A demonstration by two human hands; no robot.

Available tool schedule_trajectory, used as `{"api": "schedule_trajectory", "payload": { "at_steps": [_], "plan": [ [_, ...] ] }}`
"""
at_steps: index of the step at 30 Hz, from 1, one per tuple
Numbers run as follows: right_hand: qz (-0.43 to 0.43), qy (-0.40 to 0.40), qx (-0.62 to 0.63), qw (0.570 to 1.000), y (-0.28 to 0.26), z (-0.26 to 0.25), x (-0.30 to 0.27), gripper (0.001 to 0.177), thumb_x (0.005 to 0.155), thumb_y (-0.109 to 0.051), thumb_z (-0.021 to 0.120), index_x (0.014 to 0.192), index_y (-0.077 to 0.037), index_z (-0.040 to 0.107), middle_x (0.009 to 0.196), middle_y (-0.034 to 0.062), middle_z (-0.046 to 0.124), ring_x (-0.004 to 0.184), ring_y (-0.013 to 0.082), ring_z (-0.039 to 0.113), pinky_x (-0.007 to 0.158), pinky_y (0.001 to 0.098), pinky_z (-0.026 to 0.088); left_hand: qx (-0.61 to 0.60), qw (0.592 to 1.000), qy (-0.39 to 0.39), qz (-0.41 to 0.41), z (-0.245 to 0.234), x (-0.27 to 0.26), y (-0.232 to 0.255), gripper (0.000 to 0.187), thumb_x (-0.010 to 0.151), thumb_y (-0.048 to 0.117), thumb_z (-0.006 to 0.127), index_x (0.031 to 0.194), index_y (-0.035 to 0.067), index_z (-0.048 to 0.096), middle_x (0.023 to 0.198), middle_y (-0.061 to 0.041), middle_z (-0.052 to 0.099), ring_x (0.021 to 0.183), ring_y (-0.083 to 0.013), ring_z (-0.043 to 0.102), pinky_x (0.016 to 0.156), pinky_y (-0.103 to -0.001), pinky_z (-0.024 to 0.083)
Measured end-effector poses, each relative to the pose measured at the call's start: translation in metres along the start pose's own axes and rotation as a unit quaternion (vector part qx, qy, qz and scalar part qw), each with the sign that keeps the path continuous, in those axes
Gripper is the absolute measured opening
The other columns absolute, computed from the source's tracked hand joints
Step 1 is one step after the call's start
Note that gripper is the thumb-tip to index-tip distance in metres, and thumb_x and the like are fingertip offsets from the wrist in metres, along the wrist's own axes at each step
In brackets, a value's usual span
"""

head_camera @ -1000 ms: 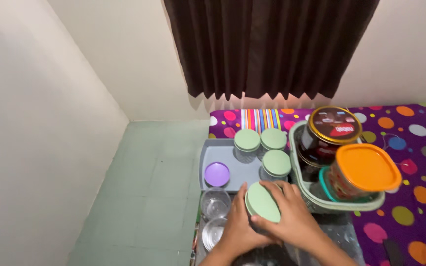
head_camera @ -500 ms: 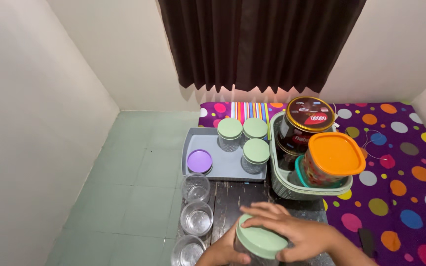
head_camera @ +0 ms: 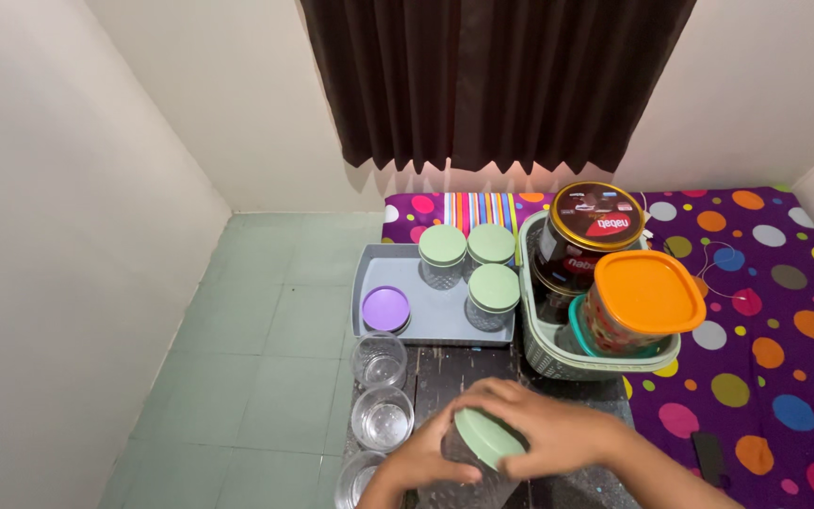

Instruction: The person opens multiple small plastic containers with green and purple lids, removes the lids, and places the containers and lids into separate piles on a tray. The person also opens larger containers with orange and teal lids and a metal tin, separating lids from bodies and arranging them on the table.

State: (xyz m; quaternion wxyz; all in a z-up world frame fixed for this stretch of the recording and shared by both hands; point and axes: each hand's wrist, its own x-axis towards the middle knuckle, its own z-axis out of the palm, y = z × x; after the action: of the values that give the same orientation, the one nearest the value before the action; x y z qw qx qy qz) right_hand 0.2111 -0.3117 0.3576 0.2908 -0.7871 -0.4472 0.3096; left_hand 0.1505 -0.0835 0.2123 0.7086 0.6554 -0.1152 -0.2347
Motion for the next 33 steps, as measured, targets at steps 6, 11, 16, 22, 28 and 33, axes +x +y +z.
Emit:
{"api": "schedule_trajectory", "payload": {
  "at_steps": [6, 11, 16, 22, 28, 33],
  "plan": [
    [-0.054, 0.063, -0.026, 0.996, 0.017, -0.002, 0.008, 0.094, 0.092, -0.068, 0.054, 0.162, -0.012, 0.029, 0.169, 0.0233, 0.026, 0.155, 0.0432, 0.026, 0.120, 0.0544, 0.026, 0.001, 1.000, 0.012, 0.005, -0.005, 0.009, 0.009, 0.114, 0.059, 0.046, 0.092, 0.152, 0.005, 0.039, 0.141, -0.014, 0.061, 0.135, -0.0284, 0.057, 0.115, -0.039, 0.043],
    [0.186, 0.057, -0.083, 0.977, 0.022, -0.003, 0.020, 0.090, 0.089, -0.072, 0.042, 0.159, -0.018, 0.021, 0.162, 0.0165, 0.034, 0.144, 0.0348, 0.042, 0.115, 0.0462, 0.037, 0.313, 0.939, 0.144, -0.012, 0.011, 0.009, 0.062, 0.112, 0.054, 0.049, 0.089, 0.146, 0.004, 0.044, 0.131, -0.019, 0.065, 0.123, -0.0384, 0.063, 0.103, -0.044, 0.049],
    [0.226, 0.036, -0.029, 0.973, 0.028, 0.000, 0.037, 0.086, 0.093, -0.066, 0.043, 0.161, -0.018, 0.019, 0.150, 0.0193, 0.046, 0.133, 0.0367, 0.053, 0.110, 0.0440, 0.044, 0.418, 0.883, 0.208, 0.057, 0.019, 0.017, 0.065, 0.118, 0.055, 0.050, 0.096, 0.145, -0.002, 0.039, 0.132, -0.025, 0.062, 0.120, -0.0447, 0.059, 0.102, -0.048, 0.044],
    [0.080, 0.031, 0.054, 0.995, 0.028, -0.005, 0.031, 0.079, 0.089, -0.048, 0.060, 0.159, -0.023, 0.032, 0.139, 0.0135, 0.048, 0.132, 0.0305, 0.051, 0.111, 0.0407, 0.041, 0.020, 0.998, 0.009, 0.053, -0.023, 0.028, -0.001, 0.109, 0.070, 0.045, 0.091, 0.154, 0.003, 0.034, 0.143, -0.022, 0.058, 0.134, -0.0368, 0.057, 0.110, -0.045, 0.047],
    [-0.105, 0.051, 0.157, 0.981, 0.033, -0.008, 0.027, 0.089, 0.078, -0.042, 0.073, 0.157, -0.015, 0.043, 0.149, 0.0143, 0.042, 0.144, 0.0324, 0.042, 0.121, 0.0471, 0.030, -0.472, 0.842, -0.262, 0.001, -0.035, 0.037, -0.068, 0.101, 0.093, 0.038, 0.088, 0.153, -0.016, 0.028, 0.136, -0.040, 0.053, 0.118, -0.0481, 0.059, 0.100, -0.052, 0.059],
    [-0.096, 0.155, 0.167, 0.969, 0.048, -0.010, 0.024, 0.094, 0.078, -0.061, 0.063, 0.157, -0.015, 0.040, 0.152, 0.0146, 0.037, 0.145, 0.0347, 0.040, 0.117, 0.0511, 0.033, -0.195, 0.976, -0.070, 0.063, -0.028, 0.031, -0.031, 0.135, 0.062, 0.038, 0.099, 0.167, 0.013, 0.017, 0.160, -0.021, 0.043, 0.148, -0.0336, 0.045, 0.120, -0.047, 0.040]
  ]
}}
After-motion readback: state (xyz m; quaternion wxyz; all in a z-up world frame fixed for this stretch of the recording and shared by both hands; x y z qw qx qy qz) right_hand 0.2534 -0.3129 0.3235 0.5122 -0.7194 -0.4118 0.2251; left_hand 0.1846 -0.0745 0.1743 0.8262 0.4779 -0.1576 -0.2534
